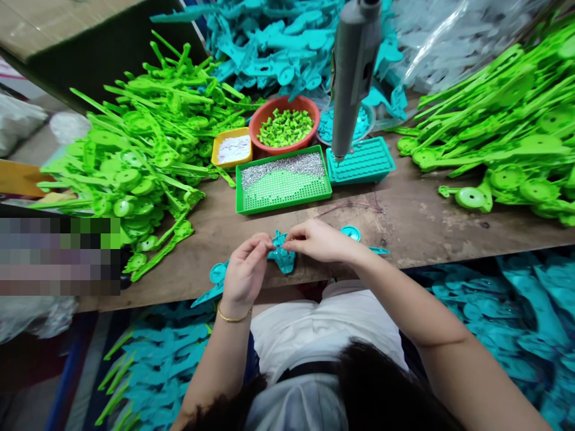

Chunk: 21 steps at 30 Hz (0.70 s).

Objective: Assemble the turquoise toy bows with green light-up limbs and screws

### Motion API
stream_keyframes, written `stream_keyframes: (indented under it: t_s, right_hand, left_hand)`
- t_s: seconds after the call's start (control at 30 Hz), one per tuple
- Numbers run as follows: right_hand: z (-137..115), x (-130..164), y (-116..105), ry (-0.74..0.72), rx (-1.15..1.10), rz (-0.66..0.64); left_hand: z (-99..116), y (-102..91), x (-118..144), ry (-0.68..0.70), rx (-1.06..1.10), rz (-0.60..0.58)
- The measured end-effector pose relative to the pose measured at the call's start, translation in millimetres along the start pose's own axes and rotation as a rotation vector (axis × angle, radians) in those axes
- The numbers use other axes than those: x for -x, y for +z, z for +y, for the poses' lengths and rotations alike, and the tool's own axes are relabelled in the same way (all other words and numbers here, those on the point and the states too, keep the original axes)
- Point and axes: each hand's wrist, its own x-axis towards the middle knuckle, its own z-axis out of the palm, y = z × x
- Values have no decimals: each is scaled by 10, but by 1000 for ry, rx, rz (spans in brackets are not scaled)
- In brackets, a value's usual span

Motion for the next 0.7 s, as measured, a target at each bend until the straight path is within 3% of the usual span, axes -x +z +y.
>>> stream_keyframes:
  t_s: [0.13,0.2,0.3,0.4,0.47,0.6,0.7]
  right_hand:
    - [1,10,16,13,-123,29]
    - [-13,21,32,31,-22,89]
    - [-42,30,89,47,148,216]
    - [-63,25,184,10,175,262]
    - [-65,16,250,-11,159,269]
    - [-60,-2,315,16,63,256]
    - [-74,-1,293,25,-108,89]
  left_hand:
    - [83,-86,48,48,-149,-202]
    - [78,-125,62,115,-357,-208]
    - [46,-154,67,275,-622,-57]
    - [11,-145,67,416,-704,133]
    - [-12,-124,70,394,-626,183]
    - [-32,-76,84,161,-209,159]
    - [4,-81,107,51,-89,33]
